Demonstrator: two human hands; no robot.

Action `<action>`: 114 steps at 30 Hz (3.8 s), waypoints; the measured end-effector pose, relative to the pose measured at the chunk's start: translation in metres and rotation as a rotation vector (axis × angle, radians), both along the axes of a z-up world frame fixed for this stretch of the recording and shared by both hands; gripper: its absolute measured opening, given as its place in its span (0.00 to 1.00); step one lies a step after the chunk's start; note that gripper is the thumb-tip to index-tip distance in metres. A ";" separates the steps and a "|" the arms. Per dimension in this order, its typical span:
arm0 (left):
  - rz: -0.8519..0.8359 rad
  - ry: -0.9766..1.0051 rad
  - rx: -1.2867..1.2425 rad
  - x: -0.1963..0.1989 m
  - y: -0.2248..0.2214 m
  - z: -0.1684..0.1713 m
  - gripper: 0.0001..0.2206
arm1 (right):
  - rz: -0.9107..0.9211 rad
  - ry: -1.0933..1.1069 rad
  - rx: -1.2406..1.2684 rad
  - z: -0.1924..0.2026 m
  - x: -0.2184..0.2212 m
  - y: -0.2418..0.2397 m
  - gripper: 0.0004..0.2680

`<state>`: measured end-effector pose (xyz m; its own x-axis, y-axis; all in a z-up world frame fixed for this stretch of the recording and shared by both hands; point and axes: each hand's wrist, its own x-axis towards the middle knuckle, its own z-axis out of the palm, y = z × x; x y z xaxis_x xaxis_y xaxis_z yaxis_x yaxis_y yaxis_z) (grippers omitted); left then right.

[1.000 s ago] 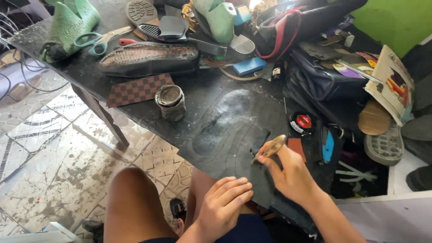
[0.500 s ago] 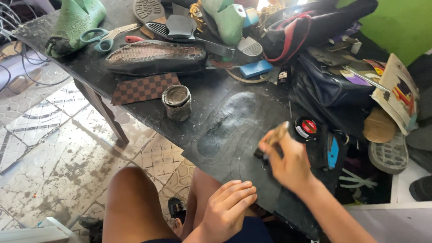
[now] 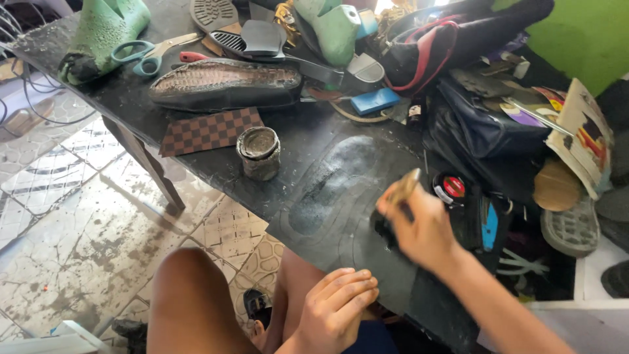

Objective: Applying a liquid substance with a brush to shoe components on a workbench.

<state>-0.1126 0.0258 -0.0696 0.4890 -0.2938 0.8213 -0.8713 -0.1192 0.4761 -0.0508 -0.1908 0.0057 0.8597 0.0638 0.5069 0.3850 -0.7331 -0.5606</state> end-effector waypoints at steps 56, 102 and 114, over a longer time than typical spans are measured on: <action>-0.003 0.039 -0.034 0.000 -0.005 0.003 0.07 | 0.102 0.008 0.221 0.009 -0.022 -0.023 0.03; 0.029 -0.056 -0.007 -0.008 -0.002 0.001 0.09 | 0.004 -0.241 0.733 0.047 0.066 -0.063 0.04; 0.144 -0.064 -0.164 0.032 0.034 0.058 0.15 | 0.219 -0.364 1.012 0.081 0.096 0.053 0.05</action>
